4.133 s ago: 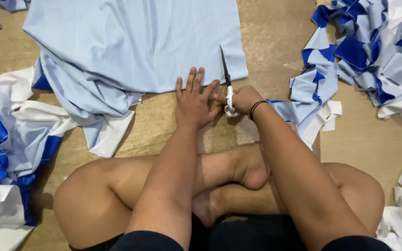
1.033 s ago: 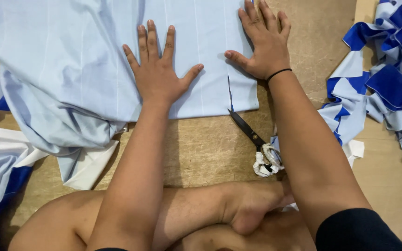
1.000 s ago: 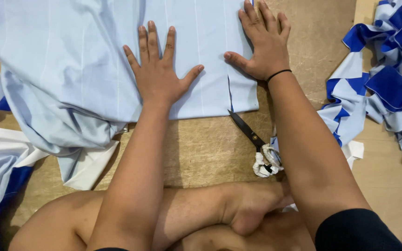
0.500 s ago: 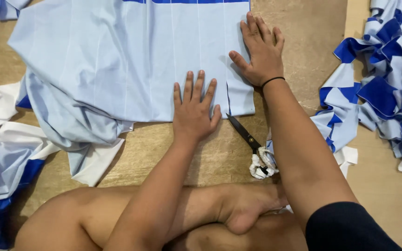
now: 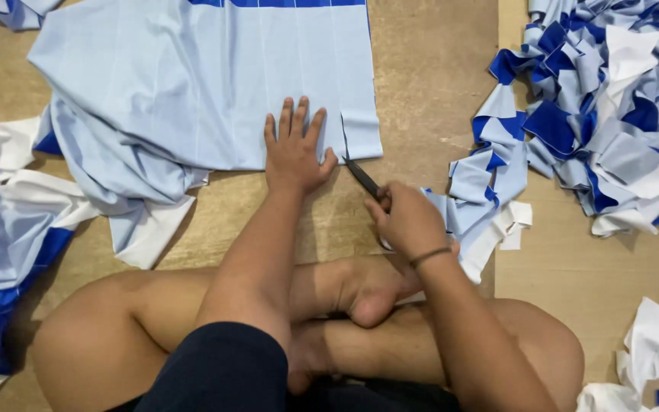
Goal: Cutting pieces of blue and white fabric with scissors.
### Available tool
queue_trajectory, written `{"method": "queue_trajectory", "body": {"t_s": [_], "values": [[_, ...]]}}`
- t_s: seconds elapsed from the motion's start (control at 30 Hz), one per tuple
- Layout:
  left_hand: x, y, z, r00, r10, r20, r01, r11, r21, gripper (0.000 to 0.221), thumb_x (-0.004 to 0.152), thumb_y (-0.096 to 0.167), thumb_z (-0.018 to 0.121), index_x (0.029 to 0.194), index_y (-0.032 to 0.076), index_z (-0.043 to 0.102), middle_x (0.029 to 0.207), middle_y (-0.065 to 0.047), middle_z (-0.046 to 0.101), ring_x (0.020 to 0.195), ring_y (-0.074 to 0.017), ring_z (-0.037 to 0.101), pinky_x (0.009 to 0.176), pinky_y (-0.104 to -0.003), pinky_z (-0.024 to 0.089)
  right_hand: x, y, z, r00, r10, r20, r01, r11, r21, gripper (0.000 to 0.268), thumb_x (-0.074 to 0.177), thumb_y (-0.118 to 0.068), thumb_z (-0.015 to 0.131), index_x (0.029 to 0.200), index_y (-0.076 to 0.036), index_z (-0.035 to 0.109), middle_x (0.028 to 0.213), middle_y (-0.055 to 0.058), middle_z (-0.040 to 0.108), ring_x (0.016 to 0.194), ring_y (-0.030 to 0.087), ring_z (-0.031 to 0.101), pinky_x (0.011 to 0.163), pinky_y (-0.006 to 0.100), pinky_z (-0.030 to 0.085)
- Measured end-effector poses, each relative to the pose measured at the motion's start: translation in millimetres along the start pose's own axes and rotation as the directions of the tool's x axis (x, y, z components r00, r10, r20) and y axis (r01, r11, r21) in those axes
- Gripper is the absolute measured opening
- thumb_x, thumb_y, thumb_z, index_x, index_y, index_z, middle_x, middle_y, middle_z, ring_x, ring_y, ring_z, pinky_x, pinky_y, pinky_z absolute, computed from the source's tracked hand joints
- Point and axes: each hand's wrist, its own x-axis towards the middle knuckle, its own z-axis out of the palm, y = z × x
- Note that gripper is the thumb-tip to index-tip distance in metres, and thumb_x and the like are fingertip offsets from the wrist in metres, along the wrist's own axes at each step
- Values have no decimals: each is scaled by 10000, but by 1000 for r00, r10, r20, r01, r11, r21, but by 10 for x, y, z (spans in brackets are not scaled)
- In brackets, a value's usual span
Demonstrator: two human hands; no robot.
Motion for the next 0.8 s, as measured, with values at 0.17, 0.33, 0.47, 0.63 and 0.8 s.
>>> {"method": "queue_trajectory", "body": {"t_s": [0.17, 0.33, 0.47, 0.63, 0.8], "values": [[-3, 30, -103, 998, -17, 53, 18, 999, -30, 781, 863, 528, 577, 1580, 273, 403, 1686, -67, 244, 1572, -272, 131, 1256, -567, 77, -334, 461, 498, 982, -80, -170, 66, 994, -87, 380, 815, -187, 754, 1160, -52, 667, 1160, 185, 660, 1127, 376, 591, 964, 470, 474], [-10, -29, 0, 999, -3, 45, 4, 1000, -24, 799, 849, 552, 599, 1578, 298, 392, 1684, -47, 233, 1569, -260, 123, 1252, -568, 69, -118, 406, 382, 994, 28, -110, -44, 987, -151, 293, 824, -100, 716, 1110, -64, 664, 1193, 207, 603, 1177, 393, 537, 996, 479, 453], [-8, 29, -114, 999, -16, 52, 18, 999, -34, 822, 832, 556, 616, 1582, 303, 394, 1687, -50, 240, 1567, -260, 135, 1256, -560, 77, -35, 398, 335, 989, 65, -133, -96, 965, -243, 266, 816, -94, 703, 1058, -1, 644, 1144, 237, 634, 1093, 417, 607, 925, 494, 514], [23, 12, -95, 998, -32, 53, 32, 999, -12, 812, 821, 563, 621, 1562, 311, 406, 1677, -43, 256, 1561, -256, 146, 1247, -556, 78, -60, 361, 564, 989, 91, -119, -118, 965, -236, 224, 835, -131, 693, 1000, 15, 660, 1045, 250, 679, 976, 430, 679, 836, 525, 559], [43, 33, -130, 996, -39, 84, 40, 999, -9, 822, 818, 573, 615, 1565, 311, 394, 1676, -44, 243, 1558, -252, 129, 1244, -553, 67, -128, 377, 554, 991, 28, -135, -51, 984, -173, 254, 811, -185, 718, 949, 28, 716, 999, 259, 695, 911, 432, 691, 816, 515, 563]]}}
